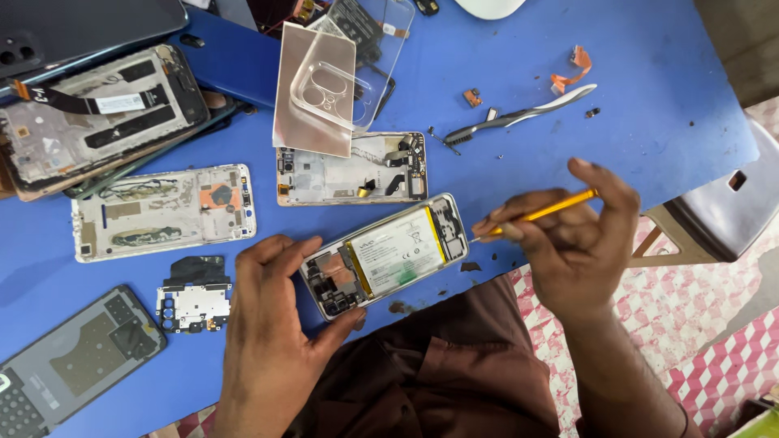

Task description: The person uses a small screwdriver to work on the internal components of a disassembled smartphone. They manipulate the battery area and surrounding parts while other phone components and tools are visible on the workbench.

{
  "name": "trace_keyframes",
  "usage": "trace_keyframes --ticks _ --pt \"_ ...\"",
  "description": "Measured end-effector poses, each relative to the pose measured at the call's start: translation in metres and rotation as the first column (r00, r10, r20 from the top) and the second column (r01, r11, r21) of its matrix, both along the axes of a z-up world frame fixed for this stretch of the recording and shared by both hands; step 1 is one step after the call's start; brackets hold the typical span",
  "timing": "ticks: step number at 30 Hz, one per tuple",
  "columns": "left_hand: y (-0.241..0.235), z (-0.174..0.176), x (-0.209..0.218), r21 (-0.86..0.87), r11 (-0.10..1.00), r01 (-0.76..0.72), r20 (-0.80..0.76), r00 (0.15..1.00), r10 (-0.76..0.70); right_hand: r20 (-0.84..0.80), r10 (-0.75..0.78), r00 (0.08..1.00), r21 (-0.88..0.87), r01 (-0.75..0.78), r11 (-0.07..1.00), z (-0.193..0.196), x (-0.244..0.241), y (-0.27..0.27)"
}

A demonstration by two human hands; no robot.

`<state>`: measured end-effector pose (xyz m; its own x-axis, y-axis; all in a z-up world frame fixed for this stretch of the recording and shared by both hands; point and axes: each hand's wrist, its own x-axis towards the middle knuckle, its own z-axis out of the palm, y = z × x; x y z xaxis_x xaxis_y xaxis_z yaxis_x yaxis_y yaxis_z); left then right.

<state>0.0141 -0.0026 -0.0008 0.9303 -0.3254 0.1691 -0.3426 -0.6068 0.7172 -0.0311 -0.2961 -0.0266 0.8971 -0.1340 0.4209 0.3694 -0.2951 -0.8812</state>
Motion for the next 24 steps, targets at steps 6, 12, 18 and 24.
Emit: trace_keyframes --ticks 6,12,18,24 --pt "0.003 -0.003 0.001 0.056 0.997 0.045 0.050 0.998 -0.048 0.065 0.035 0.997 -0.062 -0.031 0.998 -0.004 -0.012 0.014" --pt "0.001 -0.003 0.001 0.153 0.988 0.012 0.122 0.992 -0.031 0.044 0.057 0.997 -0.063 -0.054 0.997 -0.005 -0.007 0.014" --pt "0.003 -0.006 0.002 0.173 0.985 0.025 0.102 0.994 -0.043 0.031 0.074 0.997 -0.095 -0.071 0.993 -0.004 -0.004 0.015" --pt "0.004 -0.008 0.002 0.179 0.983 0.033 0.071 0.996 -0.046 0.037 0.062 0.997 -0.115 -0.057 0.992 -0.003 0.000 0.016"
